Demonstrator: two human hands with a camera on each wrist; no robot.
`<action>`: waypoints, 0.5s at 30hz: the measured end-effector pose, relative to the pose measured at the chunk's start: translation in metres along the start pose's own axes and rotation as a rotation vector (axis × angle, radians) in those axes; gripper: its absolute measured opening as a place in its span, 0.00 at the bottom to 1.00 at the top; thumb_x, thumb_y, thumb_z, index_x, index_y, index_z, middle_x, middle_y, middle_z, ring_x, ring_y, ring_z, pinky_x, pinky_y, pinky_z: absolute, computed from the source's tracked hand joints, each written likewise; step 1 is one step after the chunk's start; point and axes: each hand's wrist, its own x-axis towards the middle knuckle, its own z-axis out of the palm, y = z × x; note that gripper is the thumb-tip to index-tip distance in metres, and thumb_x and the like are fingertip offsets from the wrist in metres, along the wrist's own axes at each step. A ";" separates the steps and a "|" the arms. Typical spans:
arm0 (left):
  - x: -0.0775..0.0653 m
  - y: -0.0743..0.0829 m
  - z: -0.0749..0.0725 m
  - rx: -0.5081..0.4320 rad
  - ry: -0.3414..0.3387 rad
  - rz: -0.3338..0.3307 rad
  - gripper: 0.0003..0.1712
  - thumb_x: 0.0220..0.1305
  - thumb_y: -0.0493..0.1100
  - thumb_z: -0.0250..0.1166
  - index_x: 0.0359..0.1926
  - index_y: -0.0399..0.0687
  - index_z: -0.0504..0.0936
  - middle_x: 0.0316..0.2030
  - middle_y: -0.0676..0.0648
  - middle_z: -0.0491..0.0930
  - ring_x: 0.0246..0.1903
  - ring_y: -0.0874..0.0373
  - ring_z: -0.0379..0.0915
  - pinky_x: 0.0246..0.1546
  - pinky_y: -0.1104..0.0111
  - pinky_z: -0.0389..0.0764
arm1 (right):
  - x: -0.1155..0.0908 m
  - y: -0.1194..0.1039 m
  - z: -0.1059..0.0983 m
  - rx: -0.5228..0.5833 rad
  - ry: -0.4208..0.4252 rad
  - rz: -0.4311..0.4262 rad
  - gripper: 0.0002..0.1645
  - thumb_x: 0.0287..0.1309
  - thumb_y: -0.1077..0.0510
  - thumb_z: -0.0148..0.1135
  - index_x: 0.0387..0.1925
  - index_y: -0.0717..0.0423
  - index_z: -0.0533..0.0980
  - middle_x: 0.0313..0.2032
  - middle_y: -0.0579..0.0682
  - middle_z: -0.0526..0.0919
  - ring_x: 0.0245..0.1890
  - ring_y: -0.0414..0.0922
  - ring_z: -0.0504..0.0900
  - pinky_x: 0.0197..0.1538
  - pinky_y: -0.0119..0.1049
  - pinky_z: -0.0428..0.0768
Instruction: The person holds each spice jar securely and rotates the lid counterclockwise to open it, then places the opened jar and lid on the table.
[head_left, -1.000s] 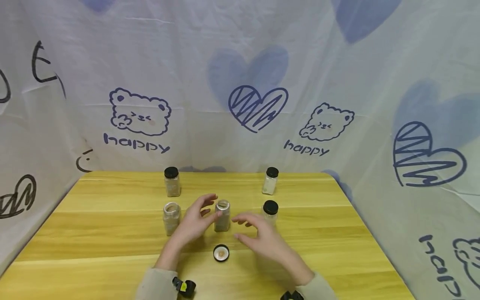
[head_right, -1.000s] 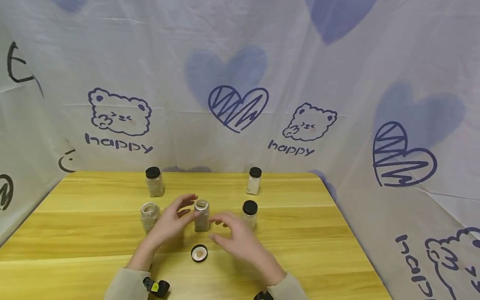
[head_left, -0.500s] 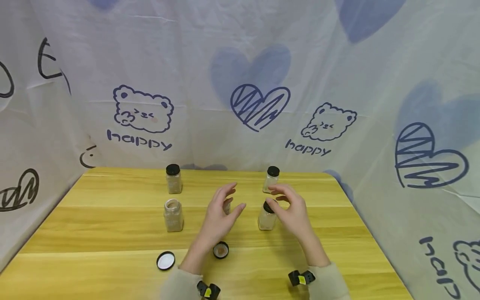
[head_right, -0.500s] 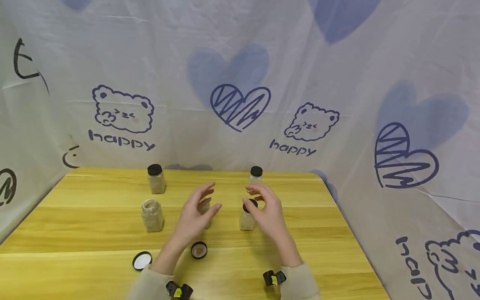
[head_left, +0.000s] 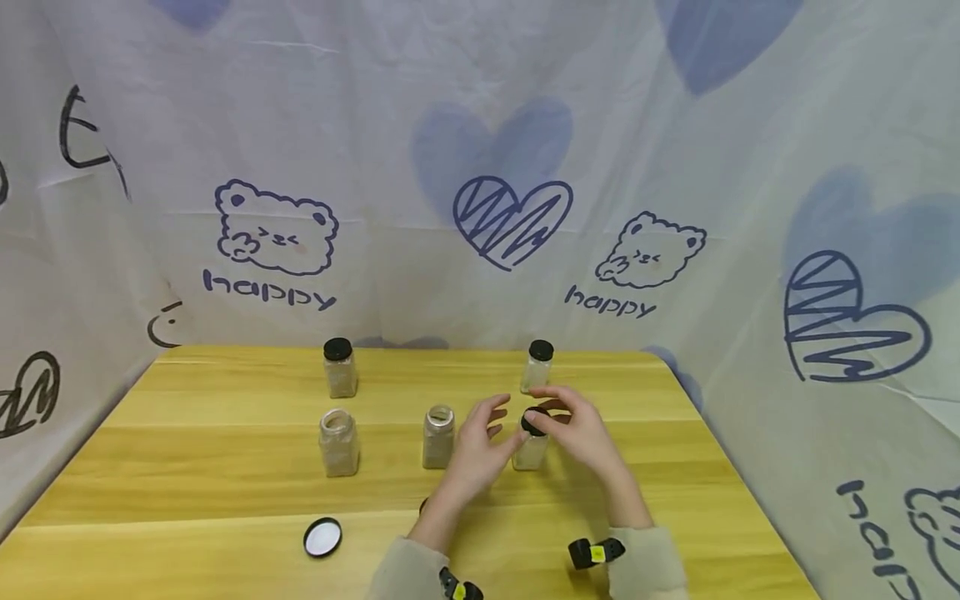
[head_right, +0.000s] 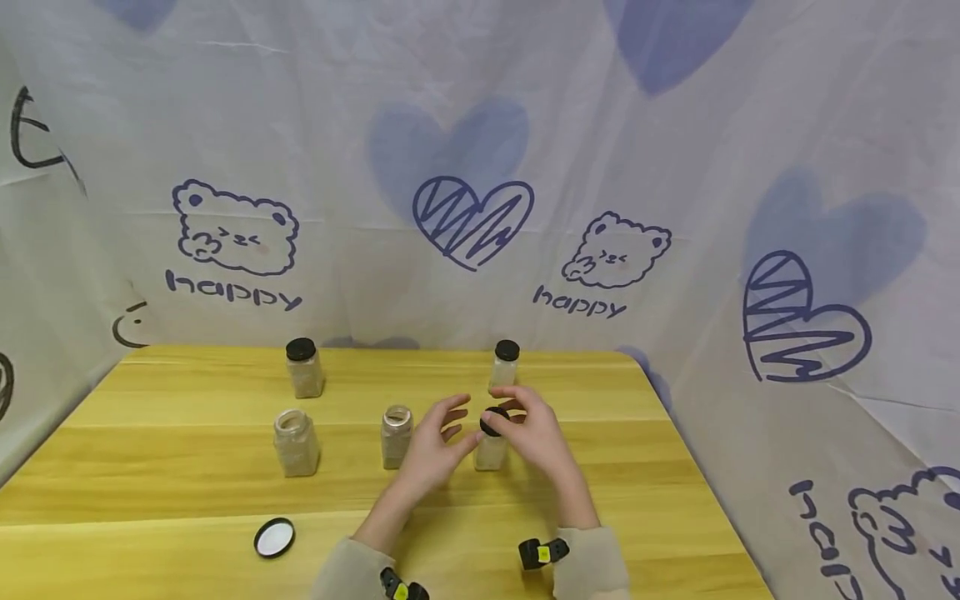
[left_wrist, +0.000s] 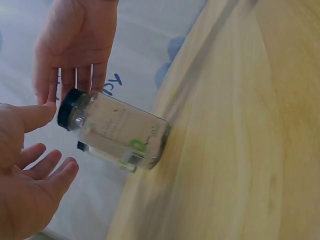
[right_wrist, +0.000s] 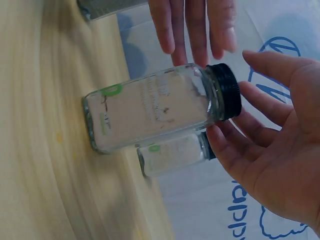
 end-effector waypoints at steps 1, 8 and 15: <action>0.001 -0.002 0.001 -0.003 -0.007 -0.009 0.35 0.69 0.38 0.71 0.73 0.39 0.69 0.69 0.37 0.70 0.67 0.39 0.70 0.68 0.52 0.76 | 0.000 0.001 0.000 -0.006 -0.011 0.006 0.25 0.68 0.58 0.70 0.63 0.63 0.78 0.60 0.60 0.80 0.59 0.58 0.81 0.62 0.57 0.81; 0.004 -0.014 0.010 0.002 -0.057 -0.053 0.36 0.66 0.37 0.74 0.71 0.35 0.70 0.68 0.36 0.71 0.66 0.37 0.71 0.67 0.49 0.76 | -0.001 0.008 0.000 -0.044 -0.042 0.026 0.28 0.62 0.59 0.75 0.62 0.60 0.79 0.58 0.56 0.81 0.58 0.55 0.80 0.61 0.53 0.82; 0.007 -0.018 0.011 0.000 -0.087 -0.072 0.33 0.65 0.36 0.74 0.68 0.35 0.74 0.65 0.36 0.74 0.65 0.37 0.72 0.66 0.49 0.77 | 0.000 0.007 -0.001 -0.086 -0.044 0.017 0.26 0.59 0.60 0.77 0.58 0.58 0.81 0.52 0.54 0.81 0.52 0.53 0.82 0.56 0.51 0.85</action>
